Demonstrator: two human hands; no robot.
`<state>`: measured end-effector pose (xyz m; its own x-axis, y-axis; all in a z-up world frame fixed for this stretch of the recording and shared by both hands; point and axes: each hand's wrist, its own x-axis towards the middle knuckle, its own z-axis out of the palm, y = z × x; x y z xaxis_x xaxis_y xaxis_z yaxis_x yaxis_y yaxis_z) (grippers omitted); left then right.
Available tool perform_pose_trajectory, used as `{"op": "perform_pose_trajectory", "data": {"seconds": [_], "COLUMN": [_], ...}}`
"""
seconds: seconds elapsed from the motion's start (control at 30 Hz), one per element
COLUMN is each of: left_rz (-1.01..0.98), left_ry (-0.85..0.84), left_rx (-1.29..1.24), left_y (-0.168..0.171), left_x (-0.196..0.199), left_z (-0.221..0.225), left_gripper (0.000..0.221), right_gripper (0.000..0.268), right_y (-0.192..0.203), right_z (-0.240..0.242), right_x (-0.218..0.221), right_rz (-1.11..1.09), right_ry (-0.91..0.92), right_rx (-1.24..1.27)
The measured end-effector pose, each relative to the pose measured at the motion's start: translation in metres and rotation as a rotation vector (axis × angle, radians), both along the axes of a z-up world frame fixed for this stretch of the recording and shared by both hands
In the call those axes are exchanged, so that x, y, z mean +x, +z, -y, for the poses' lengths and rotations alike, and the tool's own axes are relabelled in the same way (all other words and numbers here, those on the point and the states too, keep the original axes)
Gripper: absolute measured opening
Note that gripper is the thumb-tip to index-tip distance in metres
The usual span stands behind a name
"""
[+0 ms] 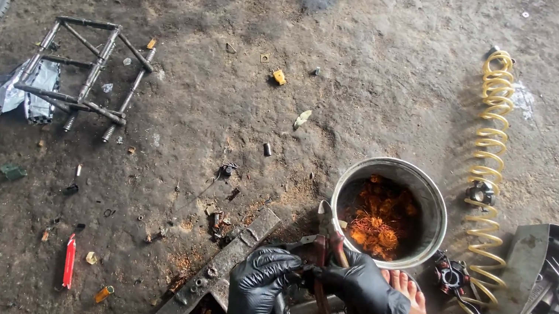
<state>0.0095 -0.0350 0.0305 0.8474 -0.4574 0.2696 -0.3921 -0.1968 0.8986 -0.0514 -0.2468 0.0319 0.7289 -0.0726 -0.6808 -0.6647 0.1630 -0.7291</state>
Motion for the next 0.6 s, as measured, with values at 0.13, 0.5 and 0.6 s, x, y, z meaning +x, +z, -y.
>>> {"op": "perform_pose_trajectory", "data": {"seconds": [0.13, 0.5, 0.6], "left_rz": [-0.141, -0.476, -0.365], "left_ry": [0.066, 0.261, 0.23], "left_rx": [-0.133, -0.097, 0.033], "left_y": [-0.006, -0.043, -0.062], "left_x": [-0.004, -0.005, -0.001], "left_z": [0.007, 0.035, 0.052], "left_gripper": [0.024, 0.015, 0.014], "right_gripper": [0.025, 0.017, 0.021], "right_y": [-0.036, 0.002, 0.025], "right_z": [0.01, 0.063, 0.09], "right_x": [-0.008, -0.009, -0.013], "right_rz": [-0.026, -0.011, 0.044], "right_ry": [0.003, -0.481, -0.579], "right_rx": [-0.152, 0.004, -0.104]}}
